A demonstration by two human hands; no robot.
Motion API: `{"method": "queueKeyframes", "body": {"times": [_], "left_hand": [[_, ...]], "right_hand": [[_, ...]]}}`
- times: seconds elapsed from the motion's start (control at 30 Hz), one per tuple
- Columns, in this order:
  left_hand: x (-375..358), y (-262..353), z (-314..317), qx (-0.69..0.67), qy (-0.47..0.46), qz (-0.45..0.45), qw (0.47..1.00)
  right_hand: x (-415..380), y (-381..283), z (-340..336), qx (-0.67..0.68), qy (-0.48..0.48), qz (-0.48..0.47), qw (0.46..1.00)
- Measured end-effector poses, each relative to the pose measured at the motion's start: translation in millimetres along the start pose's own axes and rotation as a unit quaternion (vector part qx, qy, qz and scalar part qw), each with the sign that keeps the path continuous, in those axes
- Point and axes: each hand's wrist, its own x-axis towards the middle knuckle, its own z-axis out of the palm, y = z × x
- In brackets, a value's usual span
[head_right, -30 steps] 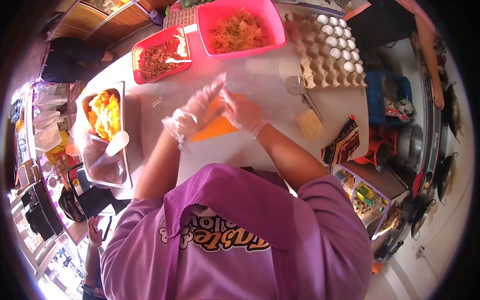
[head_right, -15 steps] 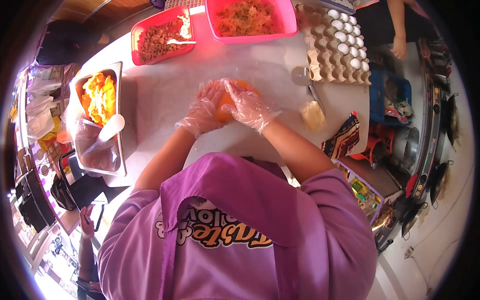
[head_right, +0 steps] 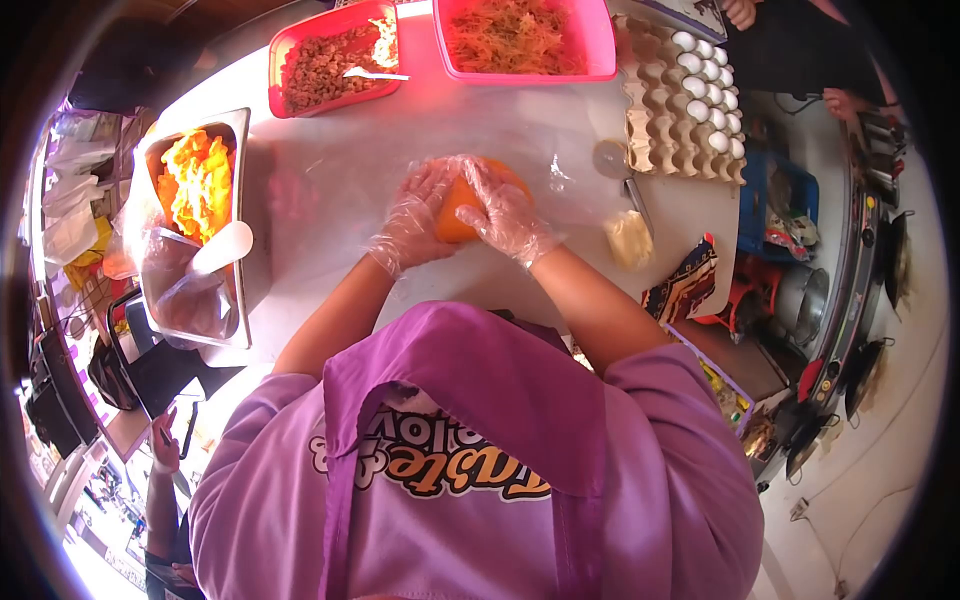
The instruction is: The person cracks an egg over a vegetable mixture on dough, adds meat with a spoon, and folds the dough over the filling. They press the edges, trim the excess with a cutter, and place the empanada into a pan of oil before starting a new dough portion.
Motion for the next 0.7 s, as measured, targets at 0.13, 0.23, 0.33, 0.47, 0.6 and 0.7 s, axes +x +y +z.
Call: {"method": "queueKeyframes", "body": {"times": [0.13,0.23,0.33,0.47,0.6,0.7], "left_hand": [[1.0,0.5,-14.0,-0.02,-0.026,0.006,0.999],[-2.5,-18.8,-18.7,-0.625,-0.004,-0.078,0.777],[5.4,-30.4,-21.1,-0.768,0.076,-0.083,0.63],[14.5,-14.3,-33.1,-0.604,0.033,0.07,0.793],[11.4,8.2,-28.8,-0.26,0.025,0.094,0.961],[9.1,7.9,-19.3,-0.171,0.003,0.049,0.984]], "right_hand": [[2.8,6.9,-2.0,0.025,-0.002,-0.031,0.999],[7.5,6.1,-14.4,0.201,-0.011,0.053,0.978],[13.8,-9.4,-30.0,0.382,0.009,0.15,0.912],[18.5,-5.5,-24.2,0.246,-0.031,0.073,0.966],[18.5,4.4,-10.5,0.067,-0.048,-0.011,0.997],[15.5,8.9,0.2,0.028,-0.012,-0.046,0.998]]}}
